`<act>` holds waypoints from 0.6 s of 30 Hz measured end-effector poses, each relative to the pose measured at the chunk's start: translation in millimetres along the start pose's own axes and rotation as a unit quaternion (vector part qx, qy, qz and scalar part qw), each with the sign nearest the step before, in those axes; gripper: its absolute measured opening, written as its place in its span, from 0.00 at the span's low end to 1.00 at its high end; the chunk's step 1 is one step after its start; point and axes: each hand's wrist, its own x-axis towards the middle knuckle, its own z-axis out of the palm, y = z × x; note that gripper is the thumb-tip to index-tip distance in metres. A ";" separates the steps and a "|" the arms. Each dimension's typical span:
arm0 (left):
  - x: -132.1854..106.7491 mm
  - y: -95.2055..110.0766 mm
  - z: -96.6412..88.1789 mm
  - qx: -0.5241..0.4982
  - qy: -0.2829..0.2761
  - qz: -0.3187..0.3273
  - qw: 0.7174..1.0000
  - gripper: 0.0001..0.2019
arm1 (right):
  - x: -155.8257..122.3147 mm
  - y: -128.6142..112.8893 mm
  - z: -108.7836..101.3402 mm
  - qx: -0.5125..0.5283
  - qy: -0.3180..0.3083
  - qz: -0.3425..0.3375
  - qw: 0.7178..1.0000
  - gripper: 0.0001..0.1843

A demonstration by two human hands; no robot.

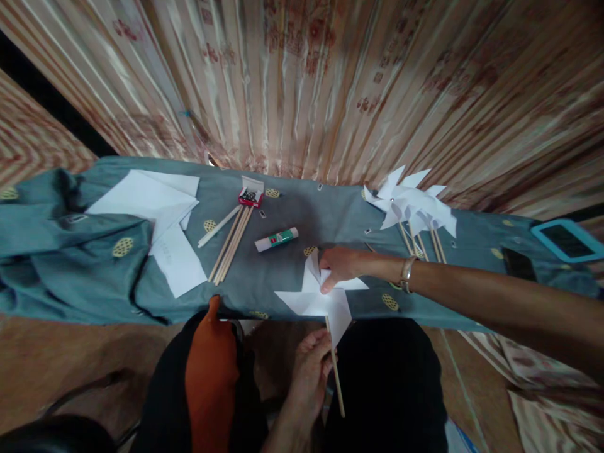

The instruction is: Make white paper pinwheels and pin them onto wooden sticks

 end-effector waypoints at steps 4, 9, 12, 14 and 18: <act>2.0 0.4 1.0 -0.002 0.011 -0.003 1.000 0.21 | 0.7 0.8 1.5 0.000 0.002 0.002 1.000 0.19; 1.3 2.2 2.1 0.004 0.013 -0.002 1.000 0.21 | 0.4 -0.3 1.6 0.006 -0.003 0.009 1.000 0.18; 0.3 4.3 1.9 0.007 0.011 -0.002 1.000 0.19 | -0.2 -0.8 1.8 0.009 -0.002 0.009 1.000 0.17; -0.3 6.6 1.0 0.013 0.010 0.005 1.000 0.19 | -1.1 -1.5 1.4 0.009 -0.004 0.005 1.000 0.17; -1.9 13.4 -2.9 0.044 0.011 0.010 0.999 0.20 | -3.3 -4.7 -1.3 0.001 -0.011 -0.005 1.000 0.17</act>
